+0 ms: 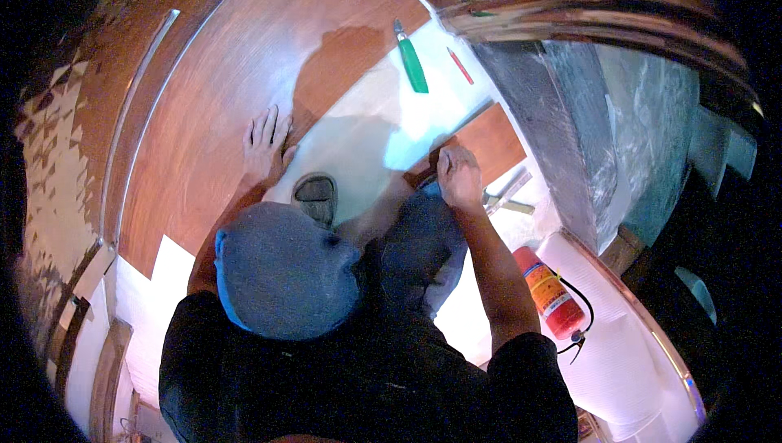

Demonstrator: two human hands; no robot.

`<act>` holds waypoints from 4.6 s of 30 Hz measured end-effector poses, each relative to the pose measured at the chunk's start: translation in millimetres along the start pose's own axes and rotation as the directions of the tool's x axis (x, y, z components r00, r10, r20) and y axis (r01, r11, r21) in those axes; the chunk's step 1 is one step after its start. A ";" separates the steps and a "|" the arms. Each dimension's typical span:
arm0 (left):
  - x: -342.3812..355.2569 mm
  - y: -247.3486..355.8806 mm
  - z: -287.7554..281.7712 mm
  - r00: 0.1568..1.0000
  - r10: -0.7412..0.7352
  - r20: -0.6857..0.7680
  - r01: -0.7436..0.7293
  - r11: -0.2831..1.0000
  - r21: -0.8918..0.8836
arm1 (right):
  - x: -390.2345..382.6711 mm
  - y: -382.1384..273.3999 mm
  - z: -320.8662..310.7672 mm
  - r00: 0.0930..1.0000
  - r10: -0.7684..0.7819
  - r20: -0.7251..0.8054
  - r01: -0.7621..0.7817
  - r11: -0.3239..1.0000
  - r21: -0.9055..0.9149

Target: The person kneels on the floor and installs wooden flooring planks. They use a utility knife to trim the edges of the planks for a precise fit and a pencil to mark cutting lines along the wall.

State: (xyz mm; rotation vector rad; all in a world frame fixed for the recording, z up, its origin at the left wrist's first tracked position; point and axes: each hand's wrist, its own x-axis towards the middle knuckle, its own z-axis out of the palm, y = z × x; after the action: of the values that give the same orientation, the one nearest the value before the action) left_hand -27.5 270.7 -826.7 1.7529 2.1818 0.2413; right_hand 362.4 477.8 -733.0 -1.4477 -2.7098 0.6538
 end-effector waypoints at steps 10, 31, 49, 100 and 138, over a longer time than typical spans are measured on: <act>-174.3 -46.6 -20.5 0.862 -0.497 -0.099 0.499 0.866 0.002 | -10.0 1.4 -0.8 1.000 0.001 0.019 0.001 0.995 -0.102; -359.6 -152.7 49.8 -0.025 -0.994 -0.105 0.953 0.008 -0.304 | 152.4 -33.2 58.7 0.962 0.179 -0.208 -0.130 0.965 0.229; -383.4 -224.1 92.1 -0.044 -0.987 0.156 0.682 -0.143 -0.717 | 284.8 -22.8 105.0 0.941 0.310 0.139 -0.303 0.951 -0.069; 8.1 -36.7 -11.0 0.931 -0.199 -0.305 0.150 0.973 -0.176 | 319.4 -64.9 25.6 0.852 0.346 -0.392 -0.115 0.855 0.505; 27.2 -7.4 10.8 0.985 0.031 -0.169 -0.077 0.959 -0.272 | 398.2 -103.3 12.9 0.718 -0.372 0.588 0.630 0.707 -0.322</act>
State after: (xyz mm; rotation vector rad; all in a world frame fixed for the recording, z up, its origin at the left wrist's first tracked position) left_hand -35.5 294.6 -843.3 1.6856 2.0871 0.6923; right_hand 48.8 739.4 -783.9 -0.4448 -3.6602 0.2901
